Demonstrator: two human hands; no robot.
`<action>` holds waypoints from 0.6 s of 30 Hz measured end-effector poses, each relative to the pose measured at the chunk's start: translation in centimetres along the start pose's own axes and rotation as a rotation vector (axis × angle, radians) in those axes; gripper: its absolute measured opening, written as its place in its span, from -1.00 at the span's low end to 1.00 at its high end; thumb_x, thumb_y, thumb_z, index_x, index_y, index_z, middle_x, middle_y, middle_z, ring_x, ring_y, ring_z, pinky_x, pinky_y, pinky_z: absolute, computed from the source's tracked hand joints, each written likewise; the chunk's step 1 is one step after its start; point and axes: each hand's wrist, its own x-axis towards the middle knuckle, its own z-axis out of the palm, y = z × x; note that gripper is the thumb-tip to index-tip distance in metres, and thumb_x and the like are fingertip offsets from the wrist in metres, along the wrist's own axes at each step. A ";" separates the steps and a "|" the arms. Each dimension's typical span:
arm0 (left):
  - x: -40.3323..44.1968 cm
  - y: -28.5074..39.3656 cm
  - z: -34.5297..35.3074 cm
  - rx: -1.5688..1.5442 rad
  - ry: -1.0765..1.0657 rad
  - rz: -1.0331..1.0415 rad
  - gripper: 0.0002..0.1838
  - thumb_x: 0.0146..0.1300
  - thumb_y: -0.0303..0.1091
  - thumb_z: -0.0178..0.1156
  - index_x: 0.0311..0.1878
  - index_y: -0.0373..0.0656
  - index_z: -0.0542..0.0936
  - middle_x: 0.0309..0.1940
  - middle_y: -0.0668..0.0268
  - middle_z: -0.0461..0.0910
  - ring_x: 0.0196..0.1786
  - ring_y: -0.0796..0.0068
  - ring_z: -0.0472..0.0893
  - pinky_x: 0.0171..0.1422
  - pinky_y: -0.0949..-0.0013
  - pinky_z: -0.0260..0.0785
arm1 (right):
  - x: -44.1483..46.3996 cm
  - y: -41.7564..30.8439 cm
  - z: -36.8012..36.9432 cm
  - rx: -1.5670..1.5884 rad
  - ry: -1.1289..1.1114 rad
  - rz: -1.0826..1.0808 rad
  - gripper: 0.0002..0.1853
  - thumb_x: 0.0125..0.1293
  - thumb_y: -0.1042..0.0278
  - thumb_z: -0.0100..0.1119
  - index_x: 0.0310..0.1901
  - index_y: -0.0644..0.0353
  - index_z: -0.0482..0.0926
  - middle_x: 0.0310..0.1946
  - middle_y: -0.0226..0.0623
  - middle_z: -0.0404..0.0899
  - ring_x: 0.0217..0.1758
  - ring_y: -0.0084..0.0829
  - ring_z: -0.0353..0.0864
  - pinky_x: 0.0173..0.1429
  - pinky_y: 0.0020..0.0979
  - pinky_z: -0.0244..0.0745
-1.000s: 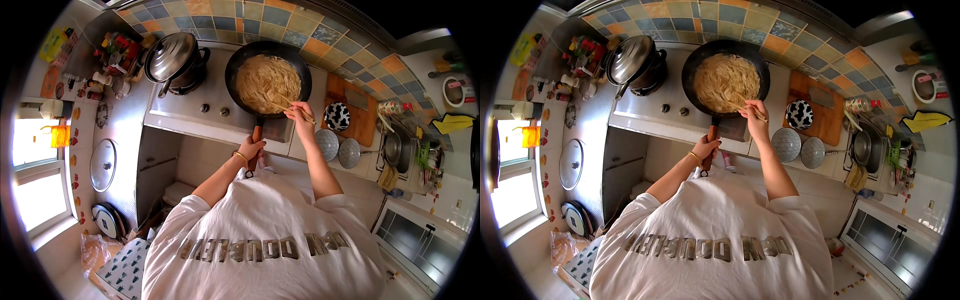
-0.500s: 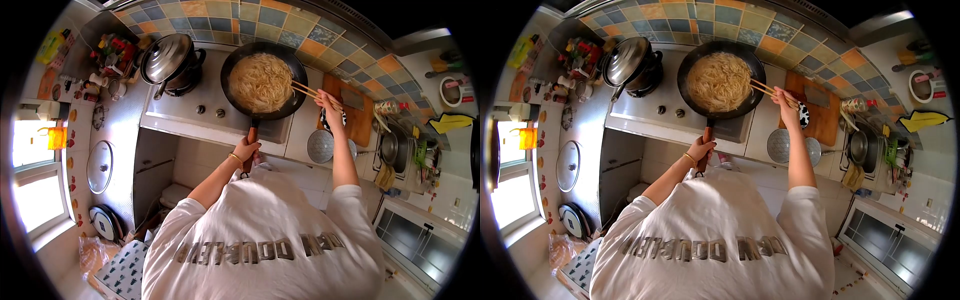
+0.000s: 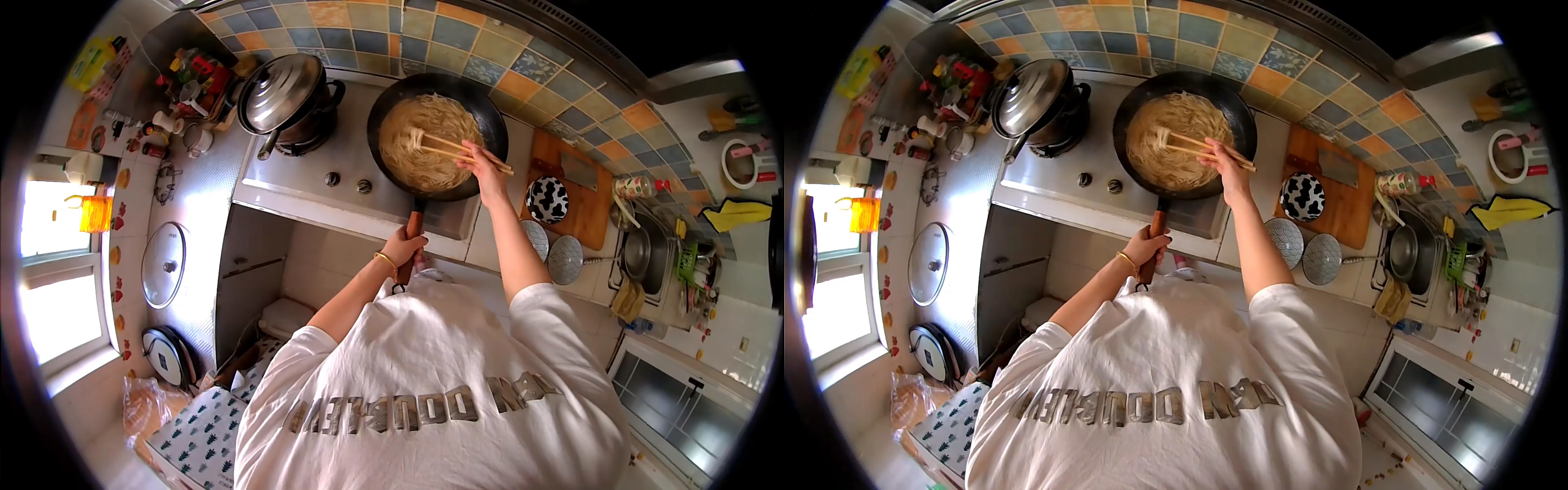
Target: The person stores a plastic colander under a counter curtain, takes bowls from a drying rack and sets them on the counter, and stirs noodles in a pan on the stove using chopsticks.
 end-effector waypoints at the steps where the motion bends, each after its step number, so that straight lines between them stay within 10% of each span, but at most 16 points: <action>1: -0.1 0.0 0.0 0.000 -0.001 0.005 -0.71 0.15 -0.42 0.22 -0.12 -0.27 0.37 -0.59 0.34 0.43 -0.62 0.53 0.44 -0.53 0.40 0.36 | -0.1 -0.5 0.6 0.020 -0.001 -0.009 -0.61 0.45 0.18 0.01 0.12 0.30 0.52 -0.10 -0.15 0.60 -0.09 -0.34 0.65 0.03 -0.40 0.53; 18: -0.1 0.2 0.1 0.039 0.014 -0.005 -0.77 0.15 -0.41 0.21 -0.21 -0.26 0.38 -0.61 0.34 0.44 -0.62 0.53 0.45 -0.49 0.40 0.38 | -1.5 0.9 1.8 -0.171 0.028 -0.110 -0.66 0.48 0.33 -0.06 0.18 0.30 0.45 -0.07 -0.11 0.54 -0.10 -0.29 0.67 -0.04 -0.41 0.61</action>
